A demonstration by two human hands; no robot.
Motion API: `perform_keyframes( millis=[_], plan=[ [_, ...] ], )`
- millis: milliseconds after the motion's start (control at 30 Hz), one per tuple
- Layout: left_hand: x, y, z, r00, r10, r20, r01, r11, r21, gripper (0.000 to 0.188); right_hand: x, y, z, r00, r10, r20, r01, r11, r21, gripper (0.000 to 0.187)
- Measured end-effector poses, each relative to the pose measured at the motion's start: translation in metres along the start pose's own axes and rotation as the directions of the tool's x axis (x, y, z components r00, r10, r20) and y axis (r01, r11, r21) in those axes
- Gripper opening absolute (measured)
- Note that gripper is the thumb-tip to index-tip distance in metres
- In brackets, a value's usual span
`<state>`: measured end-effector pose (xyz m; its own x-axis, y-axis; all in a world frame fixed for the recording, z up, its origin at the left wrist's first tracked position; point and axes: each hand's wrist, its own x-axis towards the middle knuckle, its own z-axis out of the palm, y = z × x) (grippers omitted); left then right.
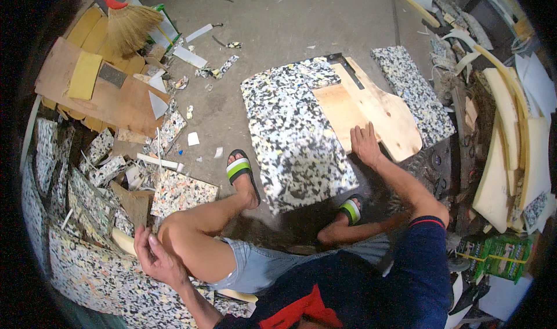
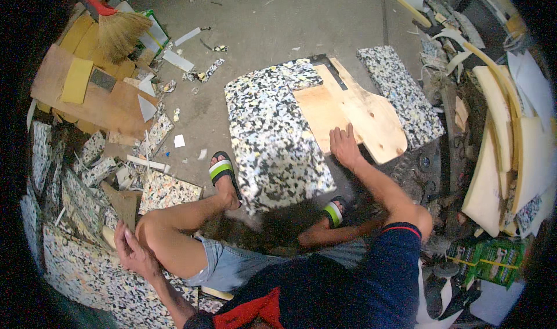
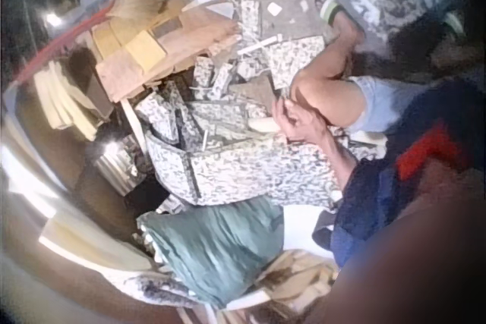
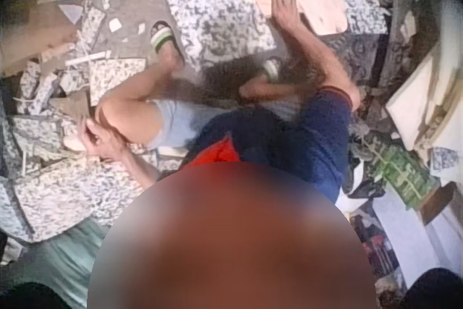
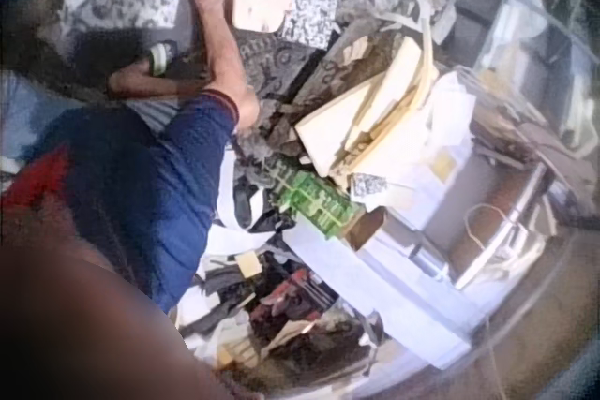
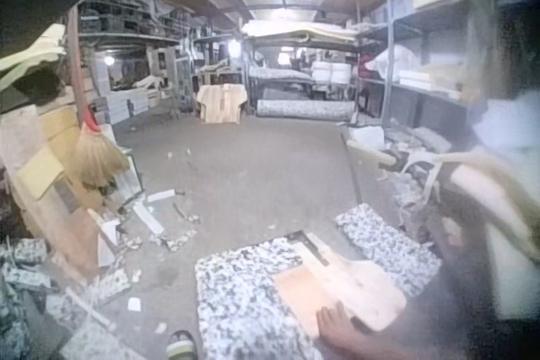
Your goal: The person assembles a wooden object by attaching a speckled material, smoothing it, cutting excess with a saw, and spraying a finish. The person handles the wooden object, speckled material, saw, and spray can.
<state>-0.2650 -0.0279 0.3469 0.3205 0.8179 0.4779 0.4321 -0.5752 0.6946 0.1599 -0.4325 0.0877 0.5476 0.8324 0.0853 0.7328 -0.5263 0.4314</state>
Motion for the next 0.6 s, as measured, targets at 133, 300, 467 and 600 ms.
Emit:
perform_keyframes(
  millis=[133,300,467,600],
  plan=[
    [0.002,0.002,-0.001,0.999,0.043,-0.003,-0.044,0.997,-0.069,0.021,0.055,0.048,-0.086,0.99,-0.105,-0.096,0.11,0.993,0.044,0.025],
    [0.004,0.008,-0.004,0.997,0.069,-0.028,-0.071,0.996,-0.05,0.02,0.135,0.089,-0.206,0.993,-0.115,0.034,0.105,0.97,0.22,0.012],
    [0.005,-0.001,-0.016,0.995,0.097,-0.023,-0.096,0.994,0.045,0.023,0.137,0.138,-0.258,0.969,-0.212,0.123,0.166,0.937,0.306,0.017],
    [0.011,0.001,-0.017,0.999,0.029,0.016,-0.029,0.998,0.053,0.031,0.129,0.179,-0.252,1.0,0.016,0.016,-0.021,0.916,0.401,0.02]
  ],
)
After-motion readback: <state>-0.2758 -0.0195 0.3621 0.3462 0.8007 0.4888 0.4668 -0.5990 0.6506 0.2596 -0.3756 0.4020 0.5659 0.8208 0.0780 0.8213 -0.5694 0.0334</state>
